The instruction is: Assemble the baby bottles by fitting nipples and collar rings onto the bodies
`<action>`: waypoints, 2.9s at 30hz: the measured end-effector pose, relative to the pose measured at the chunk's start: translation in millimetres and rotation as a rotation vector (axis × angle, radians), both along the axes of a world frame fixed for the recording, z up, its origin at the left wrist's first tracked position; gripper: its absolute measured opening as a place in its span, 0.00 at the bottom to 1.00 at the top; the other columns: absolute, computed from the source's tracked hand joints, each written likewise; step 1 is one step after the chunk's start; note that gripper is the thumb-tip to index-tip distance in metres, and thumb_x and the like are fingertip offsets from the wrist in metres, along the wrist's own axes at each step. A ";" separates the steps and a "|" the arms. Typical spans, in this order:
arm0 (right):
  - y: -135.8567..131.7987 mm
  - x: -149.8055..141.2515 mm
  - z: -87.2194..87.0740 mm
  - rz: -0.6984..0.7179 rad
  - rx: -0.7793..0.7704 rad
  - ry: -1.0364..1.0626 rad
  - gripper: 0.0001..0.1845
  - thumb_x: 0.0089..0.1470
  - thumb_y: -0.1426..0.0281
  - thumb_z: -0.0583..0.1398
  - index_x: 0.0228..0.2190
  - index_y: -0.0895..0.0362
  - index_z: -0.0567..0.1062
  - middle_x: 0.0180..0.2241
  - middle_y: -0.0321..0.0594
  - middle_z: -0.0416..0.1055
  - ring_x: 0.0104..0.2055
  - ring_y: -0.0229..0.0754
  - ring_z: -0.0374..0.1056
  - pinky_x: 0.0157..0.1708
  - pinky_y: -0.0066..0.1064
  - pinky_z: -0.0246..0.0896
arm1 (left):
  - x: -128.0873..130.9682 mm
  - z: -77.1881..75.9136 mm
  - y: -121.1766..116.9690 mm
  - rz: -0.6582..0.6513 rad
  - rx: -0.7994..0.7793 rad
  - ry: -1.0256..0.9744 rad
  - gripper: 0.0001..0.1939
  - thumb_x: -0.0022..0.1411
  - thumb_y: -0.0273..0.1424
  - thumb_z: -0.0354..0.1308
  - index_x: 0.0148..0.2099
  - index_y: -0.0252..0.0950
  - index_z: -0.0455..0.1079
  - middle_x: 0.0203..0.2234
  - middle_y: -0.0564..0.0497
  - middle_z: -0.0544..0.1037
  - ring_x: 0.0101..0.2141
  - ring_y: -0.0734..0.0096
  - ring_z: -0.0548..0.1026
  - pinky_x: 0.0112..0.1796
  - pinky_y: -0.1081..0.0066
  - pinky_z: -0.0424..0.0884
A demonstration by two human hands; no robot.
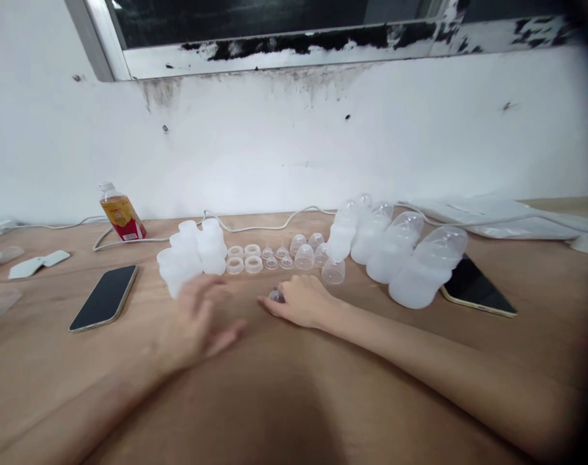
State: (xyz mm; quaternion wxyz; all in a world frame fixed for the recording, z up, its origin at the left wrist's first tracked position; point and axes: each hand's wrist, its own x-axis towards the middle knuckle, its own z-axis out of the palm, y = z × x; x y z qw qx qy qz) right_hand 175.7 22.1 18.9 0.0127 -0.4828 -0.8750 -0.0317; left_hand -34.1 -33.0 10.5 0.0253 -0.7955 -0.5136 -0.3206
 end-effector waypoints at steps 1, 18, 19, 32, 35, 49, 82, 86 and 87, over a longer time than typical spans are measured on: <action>1.4 -4.2 -0.7 0.001 0.005 0.001 0.35 0.51 0.49 0.38 0.25 0.59 0.74 0.25 0.49 0.72 0.29 0.48 0.68 0.26 0.33 0.56 | 16.8 -1.3 3.9 -0.132 0.026 0.091 0.20 0.49 0.41 0.54 0.43 0.37 0.58 0.44 0.43 0.64 0.46 0.55 0.62 0.45 0.57 0.60; 23.3 -0.2 2.2 0.166 0.006 0.032 0.31 0.57 0.61 0.36 0.27 0.59 0.74 0.22 0.44 0.71 0.23 0.41 0.66 0.23 0.29 0.53 | 58.5 0.3 52.0 -0.260 -0.324 -0.043 0.20 0.47 0.41 0.57 0.39 0.37 0.57 0.28 0.53 0.69 0.27 0.70 0.68 0.26 0.71 0.63; 24.9 2.0 2.8 0.188 -0.008 0.038 0.30 0.57 0.61 0.36 0.28 0.59 0.74 0.22 0.44 0.71 0.23 0.40 0.65 0.23 0.28 0.52 | 59.0 0.5 52.5 -0.261 -0.317 -0.048 0.20 0.47 0.40 0.57 0.40 0.37 0.57 0.29 0.53 0.70 0.28 0.70 0.68 0.27 0.71 0.63; 34.8 17.3 -6.3 0.435 -0.003 0.127 0.22 0.58 0.65 0.40 0.34 0.62 0.69 0.23 0.42 0.70 0.22 0.37 0.63 0.23 0.27 0.51 | 40.7 3.8 53.6 -0.411 -0.250 0.103 0.20 0.52 0.38 0.52 0.47 0.38 0.58 0.34 0.50 0.70 0.34 0.67 0.69 0.33 0.69 0.65; 36.0 18.4 -7.0 0.459 0.001 0.141 0.20 0.58 0.66 0.41 0.34 0.62 0.69 0.23 0.42 0.70 0.22 0.36 0.63 0.24 0.26 0.51 | 41.2 3.1 54.0 -0.423 -0.245 0.106 0.18 0.52 0.38 0.51 0.45 0.37 0.58 0.34 0.49 0.70 0.34 0.67 0.69 0.35 0.69 0.65; 38.8 20.3 -13.8 0.421 0.040 0.226 0.15 0.56 0.69 0.43 0.33 0.61 0.66 0.23 0.39 0.67 0.22 0.34 0.60 0.22 0.25 0.50 | 37.0 -4.8 59.4 -0.382 -0.124 0.216 0.14 0.52 0.38 0.50 0.39 0.35 0.62 0.30 0.50 0.68 0.28 0.71 0.67 0.29 0.72 0.64; 36.8 8.9 -20.4 -0.077 0.125 0.275 0.15 0.52 0.63 0.49 0.39 0.59 0.64 0.32 0.43 0.69 0.31 0.40 0.65 0.29 0.28 0.53 | 37.7 -14.1 67.8 -0.171 0.064 0.229 0.08 0.54 0.28 0.47 0.38 0.35 0.62 0.40 0.46 0.67 0.41 0.64 0.64 0.40 0.64 0.64; 37.4 9.5 -21.6 -0.055 0.149 0.258 0.15 0.51 0.63 0.48 0.38 0.58 0.64 0.31 0.41 0.70 0.30 0.41 0.65 0.27 0.28 0.53 | 38.1 -12.0 66.9 -0.165 0.051 0.245 0.08 0.54 0.28 0.48 0.39 0.35 0.61 0.37 0.47 0.68 0.39 0.64 0.65 0.40 0.63 0.64; 37.6 9.9 -21.9 -0.040 0.160 0.262 0.15 0.51 0.63 0.48 0.38 0.58 0.64 0.30 0.41 0.70 0.29 0.41 0.65 0.26 0.29 0.52 | 38.4 -11.5 66.7 -0.156 0.048 0.251 0.09 0.54 0.28 0.48 0.39 0.34 0.60 0.36 0.47 0.68 0.39 0.63 0.65 0.40 0.63 0.64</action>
